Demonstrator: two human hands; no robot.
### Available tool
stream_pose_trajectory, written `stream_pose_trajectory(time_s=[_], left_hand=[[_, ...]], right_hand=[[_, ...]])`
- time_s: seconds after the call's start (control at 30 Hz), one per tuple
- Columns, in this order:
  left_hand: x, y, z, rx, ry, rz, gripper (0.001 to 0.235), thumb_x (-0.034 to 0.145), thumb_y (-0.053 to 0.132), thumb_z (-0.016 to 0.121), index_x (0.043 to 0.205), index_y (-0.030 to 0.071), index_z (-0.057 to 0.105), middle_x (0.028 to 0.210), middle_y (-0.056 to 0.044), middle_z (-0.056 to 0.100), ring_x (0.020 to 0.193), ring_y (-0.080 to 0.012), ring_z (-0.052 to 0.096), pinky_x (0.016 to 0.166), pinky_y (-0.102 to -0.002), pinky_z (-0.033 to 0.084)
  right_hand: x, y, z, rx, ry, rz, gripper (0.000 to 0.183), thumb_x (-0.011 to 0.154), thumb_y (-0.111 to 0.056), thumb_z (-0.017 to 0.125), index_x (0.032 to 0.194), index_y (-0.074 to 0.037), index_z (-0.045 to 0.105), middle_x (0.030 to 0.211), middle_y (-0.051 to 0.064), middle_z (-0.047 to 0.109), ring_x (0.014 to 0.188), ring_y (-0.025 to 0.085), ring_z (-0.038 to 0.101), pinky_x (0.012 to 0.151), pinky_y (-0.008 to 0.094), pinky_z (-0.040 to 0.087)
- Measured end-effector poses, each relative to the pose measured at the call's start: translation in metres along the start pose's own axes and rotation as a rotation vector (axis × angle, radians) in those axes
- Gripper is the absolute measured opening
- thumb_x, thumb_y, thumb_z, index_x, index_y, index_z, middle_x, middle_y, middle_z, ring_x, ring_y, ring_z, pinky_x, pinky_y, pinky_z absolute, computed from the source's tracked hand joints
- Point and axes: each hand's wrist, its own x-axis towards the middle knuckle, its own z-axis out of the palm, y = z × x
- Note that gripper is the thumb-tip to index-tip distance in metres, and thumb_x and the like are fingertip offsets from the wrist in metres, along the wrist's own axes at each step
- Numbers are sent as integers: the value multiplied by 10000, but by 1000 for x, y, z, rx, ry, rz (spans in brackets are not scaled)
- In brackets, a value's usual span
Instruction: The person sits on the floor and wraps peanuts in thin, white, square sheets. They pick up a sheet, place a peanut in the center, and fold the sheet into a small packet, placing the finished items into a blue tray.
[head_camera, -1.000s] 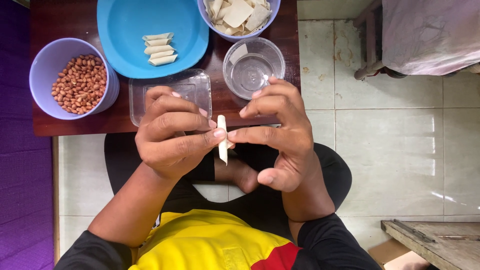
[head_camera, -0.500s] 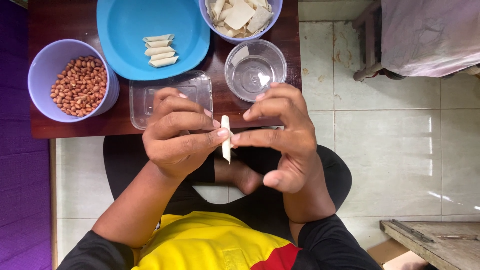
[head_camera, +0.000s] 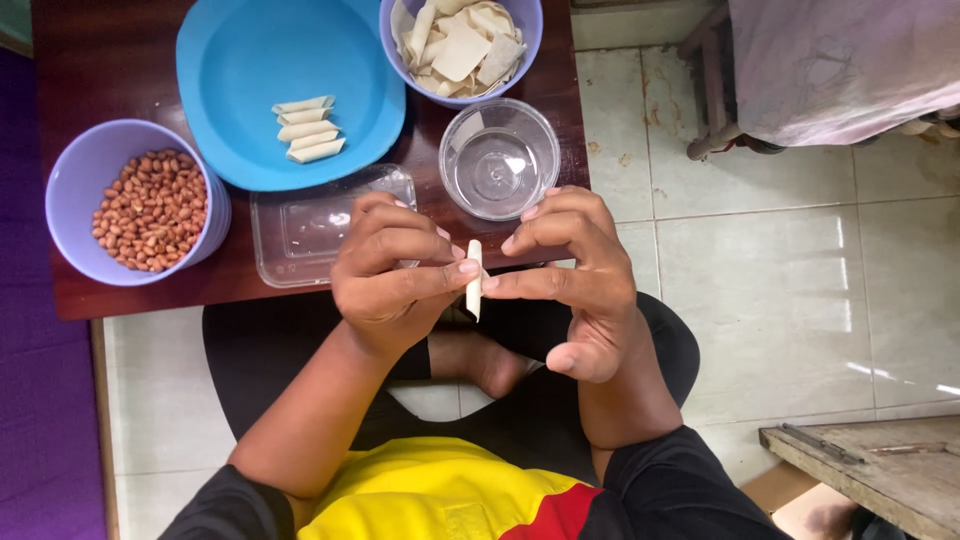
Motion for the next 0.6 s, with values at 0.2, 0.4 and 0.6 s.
stream_pose_trajectory(time_s=[0.2, 0.4, 0.6], left_hand=[[-4, -7, 1, 0, 4, -30, 136, 925, 143, 809, 789, 136, 809, 803, -38, 710, 716, -238, 653, 789, -434, 473], [-9, -12, 2, 7, 7, -83, 118, 888, 108, 846, 777, 125, 809, 797, -50, 719, 727, -259, 673, 765, -443, 483], [-7, -11, 6, 15, 10, -92, 126, 903, 134, 834, 783, 122, 802, 791, -57, 713, 716, -273, 666, 768, -454, 488]], right_hand=[[-21, 25, 2, 40, -26, -43, 731, 995, -706, 438, 1080, -78, 802, 1082, 144, 650, 1106, 320, 565, 1092, 555, 434], [-12, 10, 4, 48, 12, 12, 600, 1083, -426, 390, 859, -100, 842, 983, 121, 678, 1049, 318, 562, 1045, 472, 452], [-28, 43, 1, 113, -19, -38, 788, 957, -768, 434, 1044, -73, 795, 1079, 144, 638, 1112, 326, 539, 1053, 498, 440]])
